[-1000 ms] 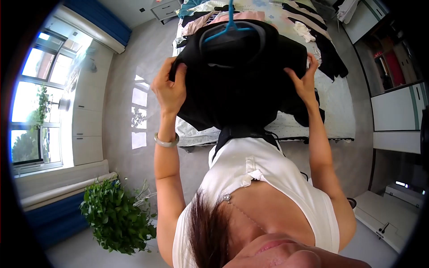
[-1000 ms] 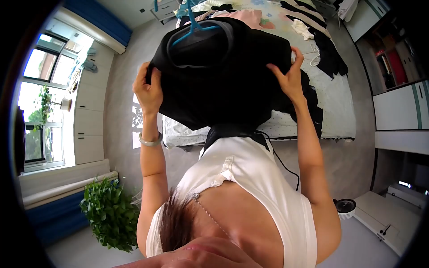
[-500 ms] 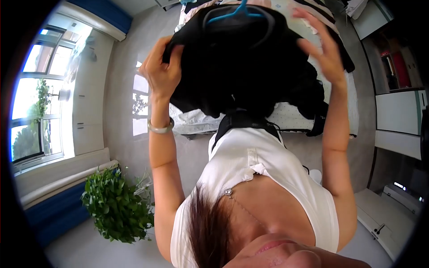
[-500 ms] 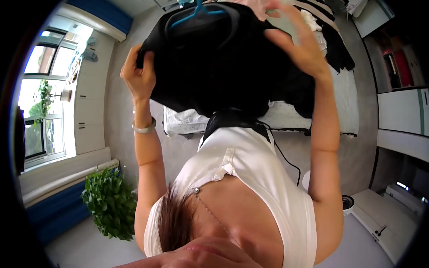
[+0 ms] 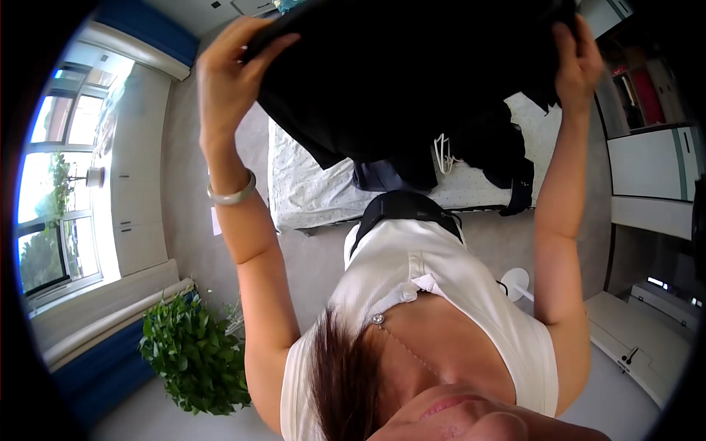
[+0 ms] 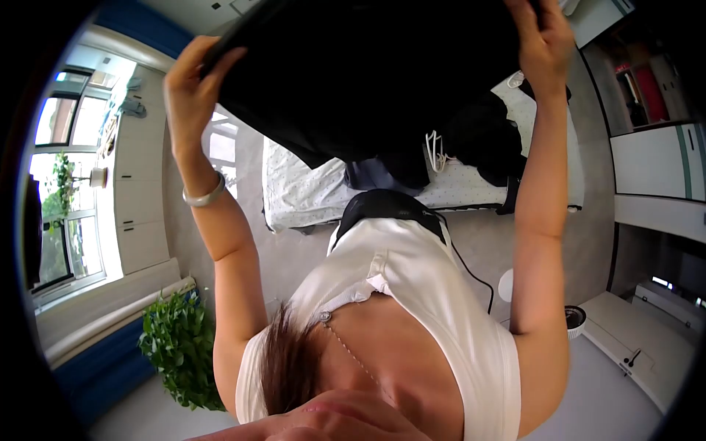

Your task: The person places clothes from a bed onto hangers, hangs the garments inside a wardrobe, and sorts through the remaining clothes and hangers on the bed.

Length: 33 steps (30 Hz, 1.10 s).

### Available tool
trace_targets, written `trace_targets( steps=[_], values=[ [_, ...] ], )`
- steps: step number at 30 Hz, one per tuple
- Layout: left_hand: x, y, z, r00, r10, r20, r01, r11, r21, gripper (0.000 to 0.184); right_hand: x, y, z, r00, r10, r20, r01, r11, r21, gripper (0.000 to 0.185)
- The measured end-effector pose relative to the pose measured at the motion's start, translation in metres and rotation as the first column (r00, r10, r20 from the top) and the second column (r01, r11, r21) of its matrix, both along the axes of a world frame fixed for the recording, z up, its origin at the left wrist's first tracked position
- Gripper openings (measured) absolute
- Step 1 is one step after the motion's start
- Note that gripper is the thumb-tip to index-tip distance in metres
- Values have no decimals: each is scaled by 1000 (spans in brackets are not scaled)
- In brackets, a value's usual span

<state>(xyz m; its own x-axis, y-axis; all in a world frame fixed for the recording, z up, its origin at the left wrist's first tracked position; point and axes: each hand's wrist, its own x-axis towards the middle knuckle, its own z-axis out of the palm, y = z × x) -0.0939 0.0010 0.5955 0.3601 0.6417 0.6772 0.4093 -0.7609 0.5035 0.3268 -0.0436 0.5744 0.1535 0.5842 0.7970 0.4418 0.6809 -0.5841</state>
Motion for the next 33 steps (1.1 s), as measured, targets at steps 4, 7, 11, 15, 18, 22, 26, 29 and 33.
trace_targets(
  steps=[4,7,11,15,18,22,26,29,33],
  values=[
    [-3,30,-17,976,-160,149,187,963,-192,18,28,1,-19,993,45,-105,-44,999,3,32],
    [-14,60,-54,986,-162,34,165,967,-193,18,32,-10,-31,995,70,-72,-69,998,6,31],
    [0,77,-55,965,-244,95,251,966,-63,20,28,-32,-22,997,-6,-71,4,1000,-27,31],
    [44,60,-42,952,-300,61,303,951,-60,31,41,-49,-24,992,-90,-93,83,994,-71,32],
    [42,88,-33,915,-325,-241,319,946,-65,34,44,-64,-21,999,-31,-42,30,999,-22,32],
    [68,90,-15,882,-470,17,470,883,23,26,33,-111,5,950,-277,-142,284,958,35,32],
    [99,92,-25,866,-428,-259,428,902,-62,30,46,-132,-33,898,-430,-94,417,899,-133,33],
    [129,86,-55,912,-408,-35,409,912,26,44,48,-157,-51,911,-364,-195,355,931,-79,32],
    [184,-10,-44,911,-345,-226,411,708,574,55,45,-187,-13,900,-374,-225,374,926,-45,30]
  ],
)
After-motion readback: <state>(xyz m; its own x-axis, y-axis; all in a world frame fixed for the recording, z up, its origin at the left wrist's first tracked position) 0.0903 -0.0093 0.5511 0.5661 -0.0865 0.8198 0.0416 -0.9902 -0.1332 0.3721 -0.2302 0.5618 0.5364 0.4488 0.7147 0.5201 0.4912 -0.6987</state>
